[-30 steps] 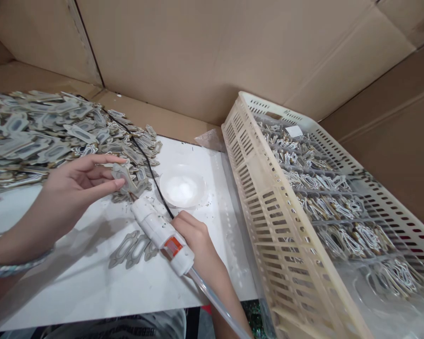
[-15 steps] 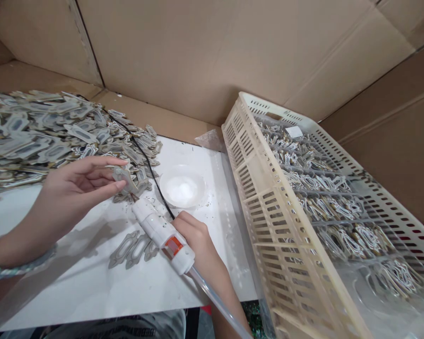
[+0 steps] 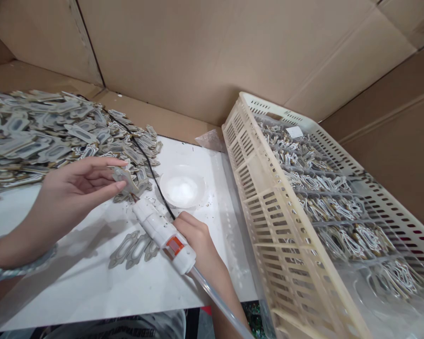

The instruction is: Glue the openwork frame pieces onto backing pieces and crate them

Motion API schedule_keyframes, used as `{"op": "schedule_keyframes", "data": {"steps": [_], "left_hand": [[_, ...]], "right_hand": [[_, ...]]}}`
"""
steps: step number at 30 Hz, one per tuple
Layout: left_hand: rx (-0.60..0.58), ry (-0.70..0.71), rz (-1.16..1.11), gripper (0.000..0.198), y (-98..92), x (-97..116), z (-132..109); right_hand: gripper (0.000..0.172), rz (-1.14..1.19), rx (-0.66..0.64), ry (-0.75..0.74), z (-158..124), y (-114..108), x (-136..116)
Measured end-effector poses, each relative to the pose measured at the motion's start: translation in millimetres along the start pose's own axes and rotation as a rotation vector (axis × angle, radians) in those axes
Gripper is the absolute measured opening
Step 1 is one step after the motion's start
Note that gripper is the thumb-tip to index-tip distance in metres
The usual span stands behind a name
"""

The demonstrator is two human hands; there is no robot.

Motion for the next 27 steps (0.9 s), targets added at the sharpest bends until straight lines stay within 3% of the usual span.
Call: {"op": "schedule_keyframes", "data": {"steps": [15, 27], "left_hand": [[0.023, -0.082, 0.008, 0.031, -1.6, -0.8, 0.4], [0.092, -0.138, -0.042, 0.035, -7.3, -0.2, 3.0]], "right_hand": [[0.02, 0.01, -0.015, 0.043, -1.7, 0.2, 1.9], [0.024, -0.03, 0.002, 0.02, 0.8, -2.5, -0.8]]}}
Point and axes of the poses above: each hand's wrist, its own z-axis towards the middle knuckle, its own y-axis out of the palm, x = y × z, the point moved 4 cm from there along z, towards the middle knuckle, and after that the axes turned 2 degrees about z, right-handed, at the moved point
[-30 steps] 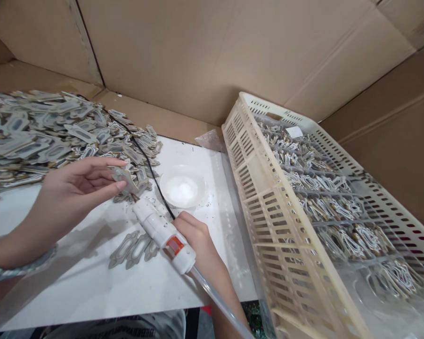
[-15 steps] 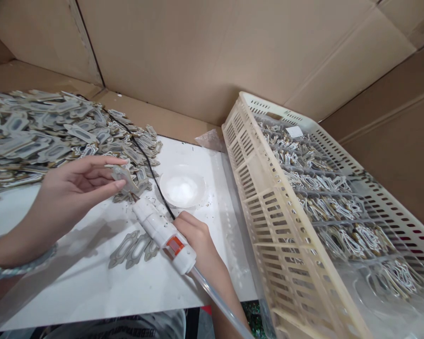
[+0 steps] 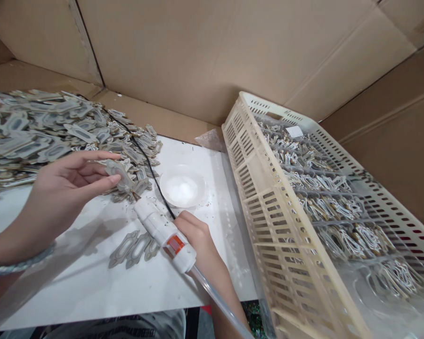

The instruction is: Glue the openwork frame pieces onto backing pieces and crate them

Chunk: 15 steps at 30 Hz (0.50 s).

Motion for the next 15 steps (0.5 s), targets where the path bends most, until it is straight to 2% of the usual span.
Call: {"op": "schedule_keyframes", "data": {"steps": [8, 13, 15], "left_hand": [[0.047, -0.048, -0.009, 0.043, -5.8, -6.5, 3.3], [0.18, -0.048, 0.152, 0.056, -15.7, -10.2, 10.7], [0.246, -0.058, 0.212, 0.055, -20.4, -13.3, 15.0]], "right_hand": [[0.025, 0.042, -0.044, 0.021, 1.0, 0.7, -1.7], [0.028, -0.016, 0.004, 0.01, 1.6, -1.1, -2.8], [0.03, -0.023, 0.022, -0.004, 3.2, -2.0, -6.1]]}}
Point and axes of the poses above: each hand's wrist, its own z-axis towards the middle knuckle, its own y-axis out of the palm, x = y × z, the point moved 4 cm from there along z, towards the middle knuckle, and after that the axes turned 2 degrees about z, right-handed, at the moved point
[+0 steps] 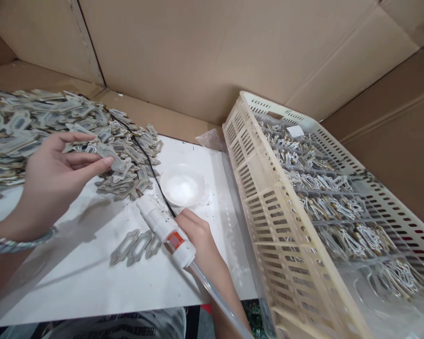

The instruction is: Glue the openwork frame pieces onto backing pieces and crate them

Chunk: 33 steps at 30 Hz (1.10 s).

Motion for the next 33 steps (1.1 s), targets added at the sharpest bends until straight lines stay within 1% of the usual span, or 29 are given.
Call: {"op": "schedule_keyframes", "data": {"steps": [4, 10, 12, 14, 17, 19, 20, 21, 22, 25, 26, 27, 28, 31, 33], "left_hand": [[0.1, 0.006, 0.087, 0.039, -5.5, -6.9, 13.9], [0.201, 0.066, 0.149, 0.038, -8.8, -10.4, 47.6], [0.187, 0.086, 0.16, 0.035, -7.6, -12.5, 56.6], [0.159, 0.112, 0.196, 0.037, -8.2, -14.4, 60.4], [0.147, 0.173, 0.303, 0.039, -15.6, -12.2, 55.5], [0.105, 0.223, 0.374, 0.034, -20.5, -6.4, 47.8], [0.046, 0.247, 0.399, 0.031, -21.0, -3.0, 43.4], [-0.051, 0.266, 0.415, 0.028, -19.1, 0.1, 38.9], [-0.185, 0.279, 0.426, 0.026, -15.0, 2.4, 34.1], [-0.673, 0.297, 0.437, 0.019, 4.5, 4.1, 16.6], [-0.807, 0.304, 0.436, 0.017, 10.1, 3.6, 10.6], [-0.906, 0.315, 0.434, 0.016, 14.2, 3.1, 5.5], [-0.974, 0.327, 0.433, 0.016, 16.6, 2.7, 1.1], [-1.097, 0.351, 0.432, 0.018, 17.1, 1.5, -11.9], [-1.202, 0.346, 0.458, 0.035, 16.2, 0.9, -24.9]], "right_hand": [[0.034, 0.015, 0.032, 0.024, 3.1, -1.5, -5.1], [0.032, 0.007, 0.042, 0.02, 4.6, -2.4, -6.2], [0.031, 0.005, 0.051, 0.005, 5.4, -2.9, -6.3], [0.031, 0.013, 0.07, -0.016, 6.4, -3.9, -7.0], [0.03, 0.014, 0.092, -0.019, 7.5, -5.0, -7.6], [0.03, -0.001, 0.1, -0.009, 7.6, -5.8, -7.3], [0.031, -0.01, 0.107, -0.005, 7.3, -6.3, -6.8], [0.031, -0.019, 0.115, -0.007, 7.0, -6.9, -6.4], [0.03, -0.028, 0.123, -0.006, 6.6, -7.5, -5.8], [0.029, -0.04, 0.134, -0.013, 6.1, -8.6, -4.6], [0.029, -0.039, 0.139, -0.014, 6.1, -8.9, -4.5], [0.03, -0.035, 0.146, -0.014, 6.3, -9.2, -4.7], [0.03, -0.033, 0.154, -0.011, 6.6, -9.4, -4.9], [0.032, -0.044, 0.184, -0.01, 7.5, -10.5, -6.7], [0.032, -0.063, 0.197, -0.009, 8.0, -11.2, -8.1]]}}
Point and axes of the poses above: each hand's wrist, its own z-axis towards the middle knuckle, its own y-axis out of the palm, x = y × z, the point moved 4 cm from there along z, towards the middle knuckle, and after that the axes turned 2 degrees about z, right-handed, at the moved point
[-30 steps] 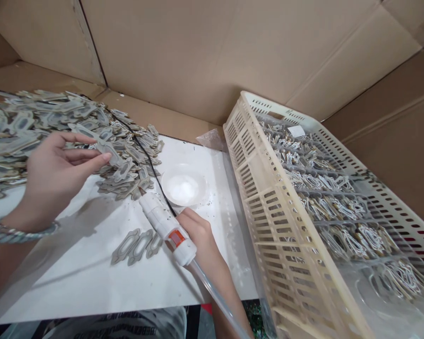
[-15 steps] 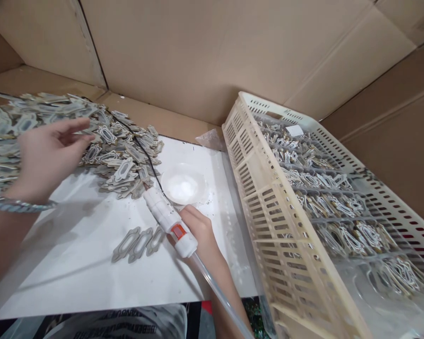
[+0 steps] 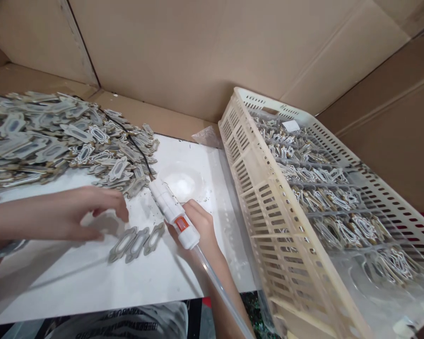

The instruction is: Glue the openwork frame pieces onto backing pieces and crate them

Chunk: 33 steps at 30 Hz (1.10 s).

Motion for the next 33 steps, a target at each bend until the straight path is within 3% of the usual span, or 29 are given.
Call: {"op": "schedule_keyframes", "data": {"steps": [3, 6, 8, 16, 20, 24, 28, 33], "left_hand": [[-0.177, -0.024, 0.046, 0.061, 19.6, 11.0, -4.5], [-0.312, -0.076, 0.137, 0.066, 36.5, 17.1, -1.8], [-0.343, -0.093, 0.17, 0.064, 42.7, 16.1, 1.9], [-0.159, -0.189, 0.252, 0.029, 37.0, -3.9, 9.3], [-0.038, -0.237, 0.278, 0.033, 30.4, -4.9, 12.7], [0.02, -0.247, 0.303, 0.022, 25.7, -8.4, 15.1], [0.027, -0.232, 0.306, 0.029, 17.8, -17.2, 10.5], [0.041, -0.182, 0.361, 0.025, 14.0, -17.3, 7.4]], "right_hand": [[0.031, -0.03, -0.003, 0.014, 0.5, -0.7, -1.3], [0.031, -0.042, -0.002, 0.014, 0.7, -1.6, -2.9], [0.031, -0.042, -0.009, 0.012, 0.7, -1.8, -3.7], [0.029, -0.023, -0.007, 0.018, 0.7, -1.5, -3.1], [0.03, -0.014, -0.009, 0.014, 0.6, -0.9, -2.5], [0.027, -0.021, -0.019, 0.005, 0.0, -0.5, -2.4], [0.027, -0.015, -0.01, -0.005, -0.7, -0.3, -1.3], [0.031, -0.004, 0.014, -0.018, -0.4, -0.1, -0.5]]}}
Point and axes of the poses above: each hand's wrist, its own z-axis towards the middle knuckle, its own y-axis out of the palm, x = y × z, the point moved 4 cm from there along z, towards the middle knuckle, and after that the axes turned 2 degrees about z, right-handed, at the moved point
